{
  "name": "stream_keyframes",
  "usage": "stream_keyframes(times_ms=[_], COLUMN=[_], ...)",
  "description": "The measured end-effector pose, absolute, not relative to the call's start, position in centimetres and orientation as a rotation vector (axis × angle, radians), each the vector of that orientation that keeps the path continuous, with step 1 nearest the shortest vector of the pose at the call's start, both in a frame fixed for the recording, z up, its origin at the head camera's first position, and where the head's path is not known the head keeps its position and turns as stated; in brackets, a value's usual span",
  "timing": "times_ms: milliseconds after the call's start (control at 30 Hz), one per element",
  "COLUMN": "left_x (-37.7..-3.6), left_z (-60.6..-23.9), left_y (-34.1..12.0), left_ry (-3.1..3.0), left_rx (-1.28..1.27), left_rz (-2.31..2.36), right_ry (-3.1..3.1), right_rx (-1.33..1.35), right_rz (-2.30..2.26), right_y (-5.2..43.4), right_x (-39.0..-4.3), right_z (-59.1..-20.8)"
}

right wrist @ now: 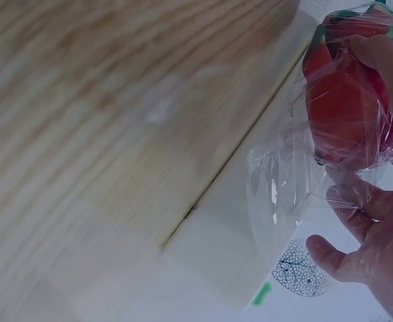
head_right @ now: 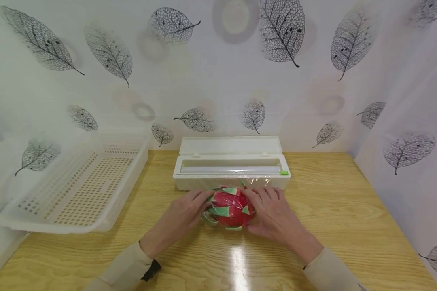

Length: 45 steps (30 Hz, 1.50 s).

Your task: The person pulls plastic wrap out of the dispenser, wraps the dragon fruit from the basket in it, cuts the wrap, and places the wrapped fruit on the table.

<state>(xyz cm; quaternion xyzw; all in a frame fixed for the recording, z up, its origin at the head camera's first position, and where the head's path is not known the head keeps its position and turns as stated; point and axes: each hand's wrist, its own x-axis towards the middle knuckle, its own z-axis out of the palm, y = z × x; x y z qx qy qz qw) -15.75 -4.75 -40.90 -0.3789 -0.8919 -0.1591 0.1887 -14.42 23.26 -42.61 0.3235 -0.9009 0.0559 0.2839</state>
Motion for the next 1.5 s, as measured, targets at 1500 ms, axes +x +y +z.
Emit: stream_keyframes(times_ms=[1500], left_x=[-17.8], left_z=[-41.4], left_y=[-5.5], left_ry=[-2.696], left_rx=[-1.071], left_rz=[-0.824], right_ry=[-2.556], right_rx=[0.868], right_rz=[0.252], right_y=[23.2], right_x=[-14.0], right_z=[-42.1])
